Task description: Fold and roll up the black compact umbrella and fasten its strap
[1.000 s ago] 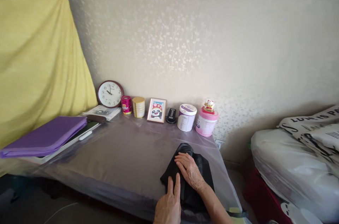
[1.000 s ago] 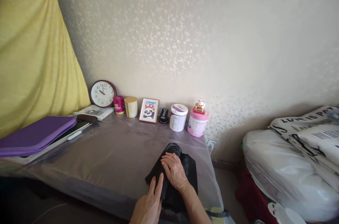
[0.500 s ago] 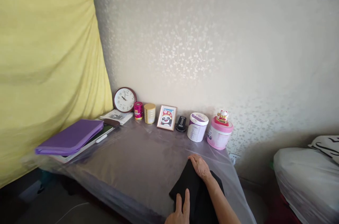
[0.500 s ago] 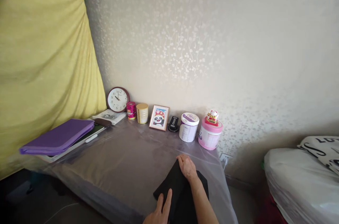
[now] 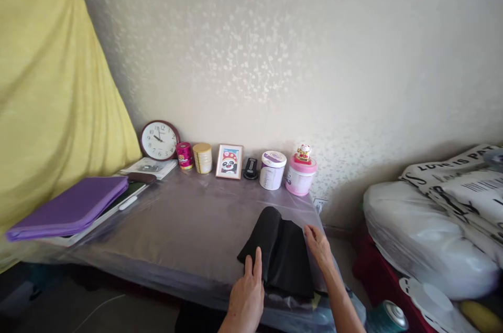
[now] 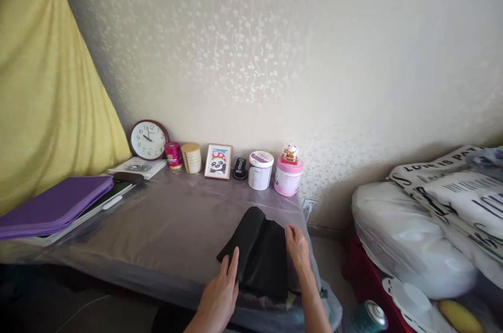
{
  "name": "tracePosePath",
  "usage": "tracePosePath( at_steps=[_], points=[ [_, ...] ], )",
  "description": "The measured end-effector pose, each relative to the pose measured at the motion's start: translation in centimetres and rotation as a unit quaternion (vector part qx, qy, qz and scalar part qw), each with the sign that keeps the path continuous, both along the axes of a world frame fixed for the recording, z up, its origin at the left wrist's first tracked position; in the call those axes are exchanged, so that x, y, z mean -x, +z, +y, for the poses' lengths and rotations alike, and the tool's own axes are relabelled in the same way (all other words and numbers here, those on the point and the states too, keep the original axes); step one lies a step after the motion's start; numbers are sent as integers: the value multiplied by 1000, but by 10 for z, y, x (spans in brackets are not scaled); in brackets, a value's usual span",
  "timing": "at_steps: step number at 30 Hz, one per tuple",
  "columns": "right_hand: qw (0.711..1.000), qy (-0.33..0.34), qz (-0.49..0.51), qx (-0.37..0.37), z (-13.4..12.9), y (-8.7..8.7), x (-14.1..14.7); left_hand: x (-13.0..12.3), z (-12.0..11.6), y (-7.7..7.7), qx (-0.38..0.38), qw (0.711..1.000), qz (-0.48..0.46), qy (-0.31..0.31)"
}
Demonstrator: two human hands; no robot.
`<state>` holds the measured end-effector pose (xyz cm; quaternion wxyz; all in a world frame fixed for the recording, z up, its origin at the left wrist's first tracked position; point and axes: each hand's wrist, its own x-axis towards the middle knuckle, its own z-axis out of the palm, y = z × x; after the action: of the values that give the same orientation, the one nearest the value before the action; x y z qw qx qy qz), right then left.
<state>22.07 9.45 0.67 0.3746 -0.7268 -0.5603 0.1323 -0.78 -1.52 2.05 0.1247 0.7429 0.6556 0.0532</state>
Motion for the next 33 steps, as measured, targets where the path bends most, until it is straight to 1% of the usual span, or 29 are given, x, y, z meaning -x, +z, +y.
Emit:
tracePosePath(
  at_steps=[4,9,12,16,19,21,25,30,33],
  points=[
    [998,10,56,20,-30,-5,4,-1,-2,2,-5,1000,-3,-4],
    [996,5,77,43,-44,2,16,0,-1,-4,-23,1000,-7,-6],
    [996,9,84,38,-45,3,22,0,-1,-9,-22,1000,-10,-11],
    [997,19,74,30,-44,2,28,-1,-1,-12,-19,1000,-21,-12],
    [996,36,79,13,-42,3,30,-1,0,-13,-14,999,-28,-10],
    [995,51,88,-13,-41,7,30,-1,0,-14,-6,1000,-30,-10],
    [990,69,111,-61,-39,22,32,0,1,-10,14,999,-29,-11],
    [981,89,165,-56,-39,36,35,0,3,-1,12,999,-29,-9],
    [977,90,186,-49,-36,41,41,-3,3,3,32,999,-18,-10]
  ],
)
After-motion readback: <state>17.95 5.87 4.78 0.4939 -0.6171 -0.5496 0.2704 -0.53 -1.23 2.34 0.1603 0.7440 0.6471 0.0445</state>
